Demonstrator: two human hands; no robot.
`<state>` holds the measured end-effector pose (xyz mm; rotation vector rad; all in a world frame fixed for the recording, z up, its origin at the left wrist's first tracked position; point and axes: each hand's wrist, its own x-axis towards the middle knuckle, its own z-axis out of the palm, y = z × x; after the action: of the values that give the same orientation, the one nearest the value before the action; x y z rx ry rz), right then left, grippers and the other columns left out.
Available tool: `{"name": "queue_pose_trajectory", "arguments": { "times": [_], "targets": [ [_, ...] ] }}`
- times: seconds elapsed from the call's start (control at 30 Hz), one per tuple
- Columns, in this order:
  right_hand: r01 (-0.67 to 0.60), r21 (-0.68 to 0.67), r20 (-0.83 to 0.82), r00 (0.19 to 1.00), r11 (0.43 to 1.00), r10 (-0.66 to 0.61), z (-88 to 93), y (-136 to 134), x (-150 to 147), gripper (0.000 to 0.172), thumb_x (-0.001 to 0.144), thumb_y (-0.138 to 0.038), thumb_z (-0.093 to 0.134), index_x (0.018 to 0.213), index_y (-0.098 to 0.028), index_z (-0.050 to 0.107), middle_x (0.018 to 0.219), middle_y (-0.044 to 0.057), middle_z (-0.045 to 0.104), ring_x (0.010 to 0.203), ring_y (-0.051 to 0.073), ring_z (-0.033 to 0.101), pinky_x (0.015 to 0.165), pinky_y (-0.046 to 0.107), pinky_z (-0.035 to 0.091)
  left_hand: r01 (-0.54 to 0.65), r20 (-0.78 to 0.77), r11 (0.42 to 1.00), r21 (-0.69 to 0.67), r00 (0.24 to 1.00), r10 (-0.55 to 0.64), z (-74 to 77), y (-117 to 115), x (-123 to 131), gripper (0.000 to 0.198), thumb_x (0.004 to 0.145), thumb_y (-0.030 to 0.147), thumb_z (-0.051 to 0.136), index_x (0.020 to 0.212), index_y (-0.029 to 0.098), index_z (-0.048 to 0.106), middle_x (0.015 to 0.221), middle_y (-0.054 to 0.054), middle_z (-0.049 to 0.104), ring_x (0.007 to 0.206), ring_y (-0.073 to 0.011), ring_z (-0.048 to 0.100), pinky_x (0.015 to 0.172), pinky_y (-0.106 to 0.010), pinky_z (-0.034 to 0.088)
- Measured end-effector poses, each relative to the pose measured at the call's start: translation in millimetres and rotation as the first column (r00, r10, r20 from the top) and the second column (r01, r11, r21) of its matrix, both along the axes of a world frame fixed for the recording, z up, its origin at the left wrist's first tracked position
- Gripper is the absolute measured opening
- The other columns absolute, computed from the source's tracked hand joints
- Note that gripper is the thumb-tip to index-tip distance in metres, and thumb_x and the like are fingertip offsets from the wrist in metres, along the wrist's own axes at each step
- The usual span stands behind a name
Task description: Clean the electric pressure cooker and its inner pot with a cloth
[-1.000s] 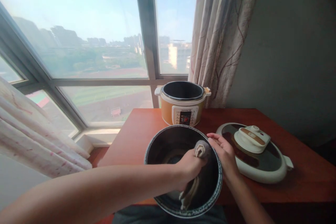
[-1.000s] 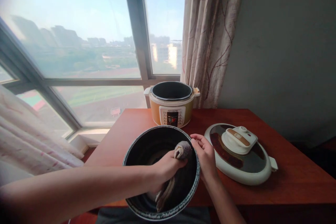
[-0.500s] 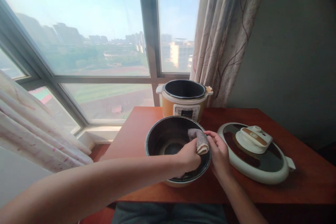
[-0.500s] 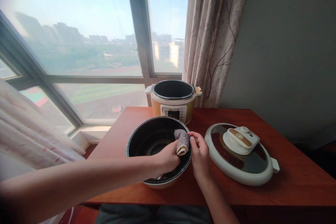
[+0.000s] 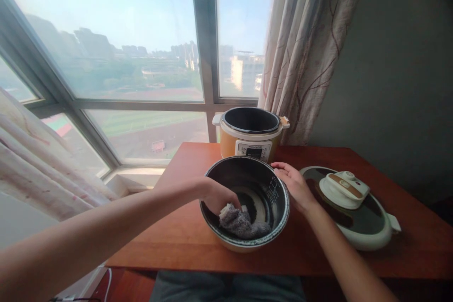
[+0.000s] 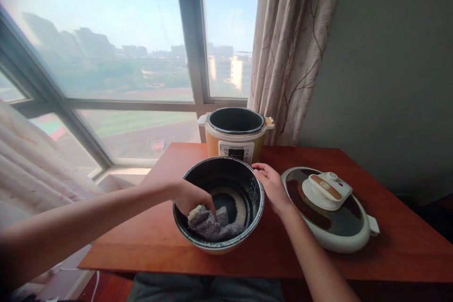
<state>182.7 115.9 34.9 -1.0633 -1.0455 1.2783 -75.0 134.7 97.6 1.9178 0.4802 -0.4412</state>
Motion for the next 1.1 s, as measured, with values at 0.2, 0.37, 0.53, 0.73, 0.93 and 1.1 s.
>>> {"name": "queue_pose_trajectory", "arguments": {
  "times": [0.2, 0.37, 0.53, 0.73, 0.93, 1.1],
  "targets": [
    [-0.064, -0.049, 0.038, 0.997, 0.997, 0.066, 8.7, 5.1, 4.0, 0.041, 0.076, -0.047, 0.077, 0.108, -0.022, 0.067, 0.088, 0.002, 0.070, 0.081, 0.017, 0.063, 0.070, 0.026, 0.048, -0.060, -0.072, 0.994, 0.089, 0.995, 0.067, 4.9, -14.4, 7.4, 0.025, 0.060, 0.016, 0.078, 0.084, 0.019, 0.071, 0.074, 0.003, 0.070, 0.080, -0.0188, 0.062, 0.084, -0.031, 0.050],
    [0.091, -0.069, 0.223, 0.972, 0.993, -0.073, -1.7, -33.6, 15.4, 0.054, 0.084, -0.058, 0.065, 0.124, -0.023, 0.060, 0.085, 0.002, 0.070, 0.075, 0.019, 0.062, 0.067, 0.030, 0.047, -0.284, -0.122, 0.959, 0.002, 0.952, 0.282, 3.3, -35.8, 14.5, 0.025, 0.061, 0.021, 0.079, 0.083, 0.019, 0.068, 0.073, 0.003, 0.067, 0.077, -0.0178, 0.060, 0.078, -0.030, 0.050],
    [0.244, 0.039, 0.374, 0.896, 0.969, -0.240, -13.7, -72.7, 1.7, 0.056, 0.085, -0.061, 0.060, 0.123, -0.020, 0.064, 0.101, 0.008, 0.073, 0.093, 0.027, 0.065, 0.087, 0.039, 0.047, -0.631, -0.004, 0.751, -0.195, 0.766, 0.643, -9.5, -67.2, 41.0, 0.017, 0.062, 0.020, 0.076, 0.078, 0.017, 0.070, 0.071, 0.003, 0.064, 0.074, -0.0173, 0.059, 0.078, -0.031, 0.050],
    [0.323, 0.067, 0.271, 0.905, 0.944, -0.329, -18.0, -81.0, -16.1, 0.048, 0.084, -0.059, 0.061, 0.114, -0.023, 0.070, 0.123, 0.008, 0.069, 0.120, 0.031, 0.058, 0.105, 0.041, 0.040, -0.811, 0.153, 0.242, -0.533, 0.189, 0.970, -13.7, -85.6, 86.5, 0.024, 0.079, 0.014, 0.056, 0.100, 0.016, 0.066, 0.085, -0.003, 0.069, 0.081, -0.0182, 0.062, 0.076, -0.029, 0.050],
    [0.328, 0.014, 0.141, 0.934, 0.944, -0.327, -20.0, -75.2, -19.3, 0.045, 0.080, -0.057, 0.068, 0.110, -0.024, 0.073, 0.120, 0.008, 0.071, 0.119, 0.031, 0.060, 0.105, 0.042, 0.042, -0.876, 0.374, 0.268, -0.402, 0.110, 0.921, -13.6, -82.8, 105.0, 0.026, 0.081, 0.008, 0.054, 0.103, 0.016, 0.064, 0.101, -0.005, 0.070, 0.093, -0.0188, 0.061, 0.083, -0.026, 0.049],
    [0.367, -0.002, -0.075, 0.928, 0.930, -0.366, -15.9, -68.5, -25.8, 0.047, 0.076, -0.053, 0.072, 0.113, -0.023, 0.070, 0.115, 0.007, 0.072, 0.105, 0.028, 0.067, 0.090, 0.038, 0.052, -0.859, 0.459, 0.474, -0.196, 0.346, 0.818, -20.4, -93.2, 102.9, 0.033, 0.087, 0.016, 0.053, 0.118, 0.017, 0.064, 0.111, -0.007, 0.071, 0.105, -0.0234, 0.062, 0.094, -0.031, 0.048]
  ]
}}
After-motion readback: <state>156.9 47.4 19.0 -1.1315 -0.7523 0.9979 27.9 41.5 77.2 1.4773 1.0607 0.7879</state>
